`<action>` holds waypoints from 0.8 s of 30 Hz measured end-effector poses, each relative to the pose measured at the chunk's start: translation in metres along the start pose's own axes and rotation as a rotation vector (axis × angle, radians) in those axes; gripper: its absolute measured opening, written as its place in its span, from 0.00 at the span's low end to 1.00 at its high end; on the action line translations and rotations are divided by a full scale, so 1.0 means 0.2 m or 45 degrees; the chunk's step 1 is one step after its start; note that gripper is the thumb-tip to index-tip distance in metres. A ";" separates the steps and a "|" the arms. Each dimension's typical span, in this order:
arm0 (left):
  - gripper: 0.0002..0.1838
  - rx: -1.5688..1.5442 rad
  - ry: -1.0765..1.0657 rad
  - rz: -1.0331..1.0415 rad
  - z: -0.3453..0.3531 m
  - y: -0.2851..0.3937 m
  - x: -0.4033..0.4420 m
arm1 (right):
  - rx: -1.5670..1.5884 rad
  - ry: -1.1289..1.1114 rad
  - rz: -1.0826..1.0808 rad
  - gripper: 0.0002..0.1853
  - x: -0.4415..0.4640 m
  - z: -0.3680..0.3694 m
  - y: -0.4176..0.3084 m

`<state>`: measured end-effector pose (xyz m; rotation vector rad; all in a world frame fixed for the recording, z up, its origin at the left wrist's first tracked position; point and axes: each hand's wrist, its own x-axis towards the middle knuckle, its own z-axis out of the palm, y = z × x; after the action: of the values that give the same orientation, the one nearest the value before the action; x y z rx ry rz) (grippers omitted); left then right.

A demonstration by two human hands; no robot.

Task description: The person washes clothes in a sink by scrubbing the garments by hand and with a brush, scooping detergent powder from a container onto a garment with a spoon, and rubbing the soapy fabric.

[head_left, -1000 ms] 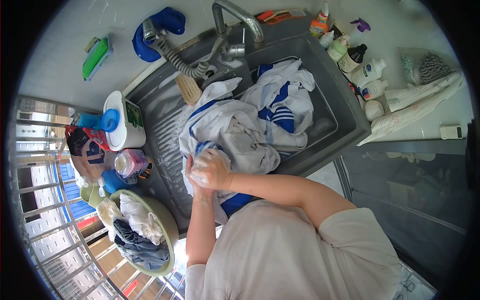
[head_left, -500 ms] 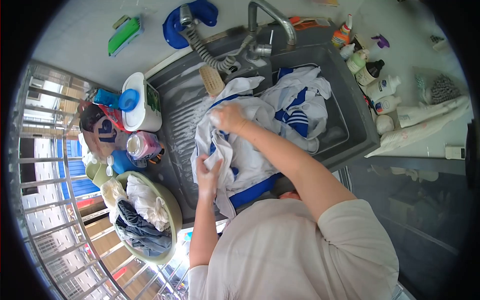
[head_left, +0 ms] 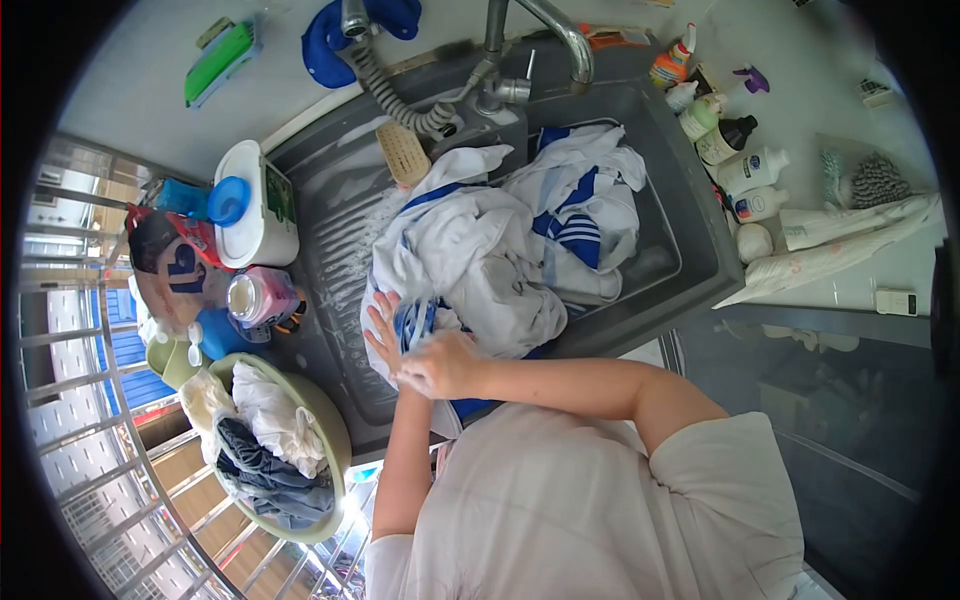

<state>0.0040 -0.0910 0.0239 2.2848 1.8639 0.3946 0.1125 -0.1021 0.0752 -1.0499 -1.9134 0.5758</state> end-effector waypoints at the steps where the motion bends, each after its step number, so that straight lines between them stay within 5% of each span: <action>1: 0.54 -0.008 -0.011 0.002 0.01 -0.01 0.00 | -0.004 -0.004 0.013 0.09 -0.01 0.03 0.04; 5: 0.44 0.271 -0.244 0.114 0.01 -0.07 0.00 | -0.153 0.208 0.130 0.06 0.10 0.19 0.26; 9: 0.51 0.074 -0.178 0.060 -0.10 0.04 0.08 | -0.310 0.436 -0.048 0.07 0.30 0.24 0.54; 16: 0.62 0.021 -0.219 -0.041 -0.15 0.08 0.10 | -0.398 0.372 0.129 0.07 0.37 0.10 0.53; 20: 0.68 -0.052 -0.196 -0.072 -0.13 0.07 0.09 | -0.394 0.897 0.313 0.09 0.14 -0.16 0.50; 24: 0.71 -0.123 -0.291 -0.309 -0.10 0.11 0.13 | -0.093 1.046 1.510 0.28 -0.24 -0.21 0.87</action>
<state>0.0240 -0.0700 0.0521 1.9218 1.9270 0.1753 0.2402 -0.0486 -0.0483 -2.0396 -0.4741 0.5430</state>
